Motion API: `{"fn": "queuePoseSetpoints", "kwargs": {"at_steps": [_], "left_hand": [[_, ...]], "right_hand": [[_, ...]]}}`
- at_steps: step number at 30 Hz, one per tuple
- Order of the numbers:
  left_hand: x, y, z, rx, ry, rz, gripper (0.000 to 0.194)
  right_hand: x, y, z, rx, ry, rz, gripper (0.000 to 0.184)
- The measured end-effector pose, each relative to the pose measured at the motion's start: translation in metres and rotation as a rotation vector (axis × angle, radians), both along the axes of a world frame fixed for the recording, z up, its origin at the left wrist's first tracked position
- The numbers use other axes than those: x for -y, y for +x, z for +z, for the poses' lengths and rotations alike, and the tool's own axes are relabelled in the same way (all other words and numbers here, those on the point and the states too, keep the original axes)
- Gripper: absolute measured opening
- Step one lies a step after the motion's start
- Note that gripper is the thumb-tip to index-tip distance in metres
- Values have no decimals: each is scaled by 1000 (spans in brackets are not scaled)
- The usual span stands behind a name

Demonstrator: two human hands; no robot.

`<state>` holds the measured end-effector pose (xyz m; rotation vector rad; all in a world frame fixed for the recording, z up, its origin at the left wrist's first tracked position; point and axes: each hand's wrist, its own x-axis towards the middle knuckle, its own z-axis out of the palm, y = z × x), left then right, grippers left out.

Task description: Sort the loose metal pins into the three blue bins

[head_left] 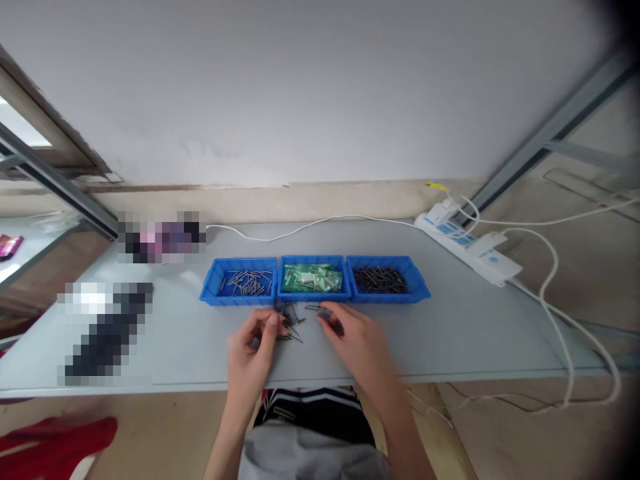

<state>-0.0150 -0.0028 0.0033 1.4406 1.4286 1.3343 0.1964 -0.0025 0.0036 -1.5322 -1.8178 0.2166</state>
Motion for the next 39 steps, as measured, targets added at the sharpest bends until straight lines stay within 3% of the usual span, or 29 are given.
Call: {"fn": "queuePoseSetpoints", "kwargs": {"at_steps": [4,8,12,19,23,27,33,39], "left_hand": [[1,1,1,-5,-23,-24,39],[1,2,1,-52,-15,-70,35],[1,5,1,-198,122,-118,18],[2,9,-4,-408,281,-249,25],[3,8,-4,-372,317,-273,22],[1,7,1,-266,324,-288,19],[0,7,2,-212,221,-282,17],[-3,7,-1,-203,199,-289,17]], "right_hand": [[-6,-5,-12,99,-40,-40,23],[-3,-4,-13,74,-35,-45,22],[4,-8,-8,-39,4,28,17],[13,-22,11,-186,36,142,15],[15,-26,19,-278,85,223,12],[15,-26,15,-404,113,307,15],[16,-20,3,-480,-29,248,17],[20,-19,2,-491,-103,236,17]]}}
